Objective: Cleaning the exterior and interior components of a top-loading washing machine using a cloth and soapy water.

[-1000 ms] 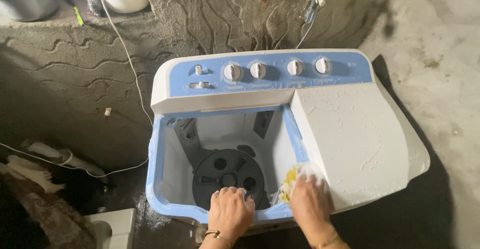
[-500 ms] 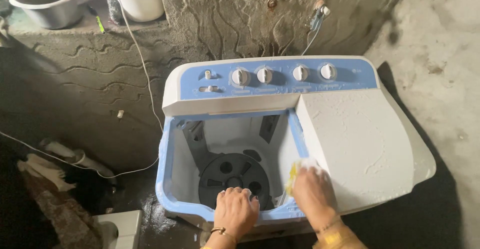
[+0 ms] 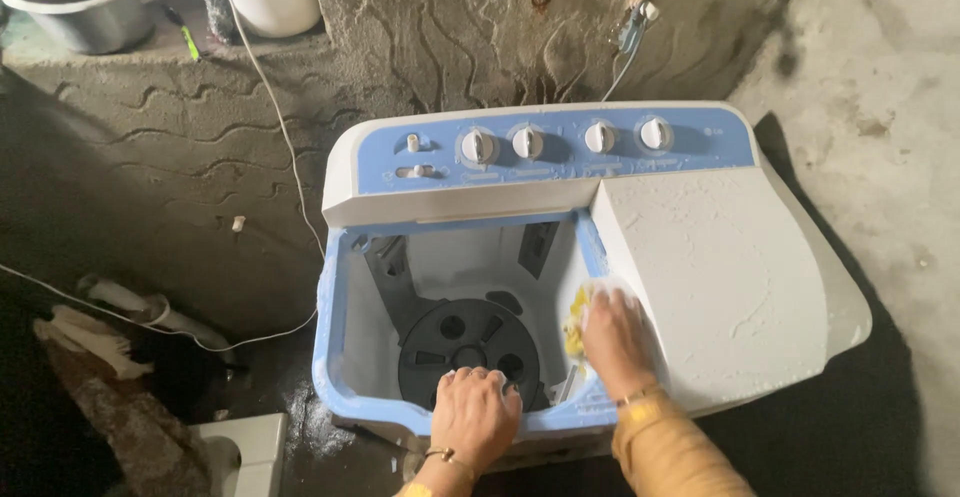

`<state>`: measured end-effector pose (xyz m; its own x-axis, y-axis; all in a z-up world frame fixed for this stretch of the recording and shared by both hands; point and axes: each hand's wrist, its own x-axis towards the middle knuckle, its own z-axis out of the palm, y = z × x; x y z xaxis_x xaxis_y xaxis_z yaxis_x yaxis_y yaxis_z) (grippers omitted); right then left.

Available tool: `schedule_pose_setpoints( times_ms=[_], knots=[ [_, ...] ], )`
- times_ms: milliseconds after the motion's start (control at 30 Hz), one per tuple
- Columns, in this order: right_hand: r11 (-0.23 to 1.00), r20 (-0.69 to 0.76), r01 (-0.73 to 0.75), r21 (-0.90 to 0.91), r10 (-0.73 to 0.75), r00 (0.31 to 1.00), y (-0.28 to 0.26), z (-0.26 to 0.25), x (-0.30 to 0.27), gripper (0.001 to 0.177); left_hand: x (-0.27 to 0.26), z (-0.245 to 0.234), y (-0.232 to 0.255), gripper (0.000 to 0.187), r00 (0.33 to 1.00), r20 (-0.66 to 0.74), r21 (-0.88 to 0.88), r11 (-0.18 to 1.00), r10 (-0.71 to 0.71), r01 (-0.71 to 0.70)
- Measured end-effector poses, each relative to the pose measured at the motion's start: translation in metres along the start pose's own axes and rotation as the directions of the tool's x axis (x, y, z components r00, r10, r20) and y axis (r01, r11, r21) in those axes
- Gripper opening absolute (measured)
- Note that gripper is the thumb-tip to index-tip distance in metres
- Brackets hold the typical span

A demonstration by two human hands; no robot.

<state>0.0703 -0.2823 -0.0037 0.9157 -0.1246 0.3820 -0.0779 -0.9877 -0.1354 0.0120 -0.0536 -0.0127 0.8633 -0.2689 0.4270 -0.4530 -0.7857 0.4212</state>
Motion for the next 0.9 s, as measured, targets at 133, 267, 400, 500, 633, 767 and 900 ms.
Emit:
schedule_pose_setpoints(
  times_ms=[133,267,400,500,633,767,900],
  knots=[
    [0.998,0.001,0.058,-0.018,-0.058,0.998,0.016,0.031,0.009,0.022,-0.004,-0.011,-0.001,0.02,0.987,0.155,-0.04,0.998,-0.032,0.039],
    [0.999,0.094,0.016,0.038,-0.019,0.995,0.0,-0.031,-0.032,0.024,-0.011,-0.034,-0.014,0.027,0.977,0.206,-0.004,0.999,0.051,-0.051],
    [0.977,-0.121,0.124,0.176,-0.103,0.987,0.005,-0.054,-0.09,0.044,-0.016,-0.076,-0.052,0.031,0.98,0.192,0.1,0.994,-0.054,0.035],
    [0.991,-0.048,0.051,0.125,-0.046,0.998,-0.018,-0.048,-0.119,0.047,-0.033,-0.079,-0.106,0.031,0.997,0.026,0.132,0.989,-0.076,0.072],
    [0.962,-0.068,0.177,0.21,-0.166,0.984,-0.137,-0.064,-0.123,0.045,-0.029,-0.088,-0.112,0.032,0.99,0.045,0.152,0.981,-0.13,0.122],
    [0.931,0.081,0.23,0.283,-0.263,0.961,-0.216,-0.052,-0.113,0.045,-0.029,-0.093,-0.122,0.033,0.983,0.143,0.149,0.984,-0.116,0.095],
    [0.851,-0.046,0.429,0.302,-0.437,0.898,-0.19,-0.045,-0.116,0.055,-0.019,-0.106,-0.124,0.033,0.97,0.236,0.1,0.994,-0.06,0.037]
  ],
)
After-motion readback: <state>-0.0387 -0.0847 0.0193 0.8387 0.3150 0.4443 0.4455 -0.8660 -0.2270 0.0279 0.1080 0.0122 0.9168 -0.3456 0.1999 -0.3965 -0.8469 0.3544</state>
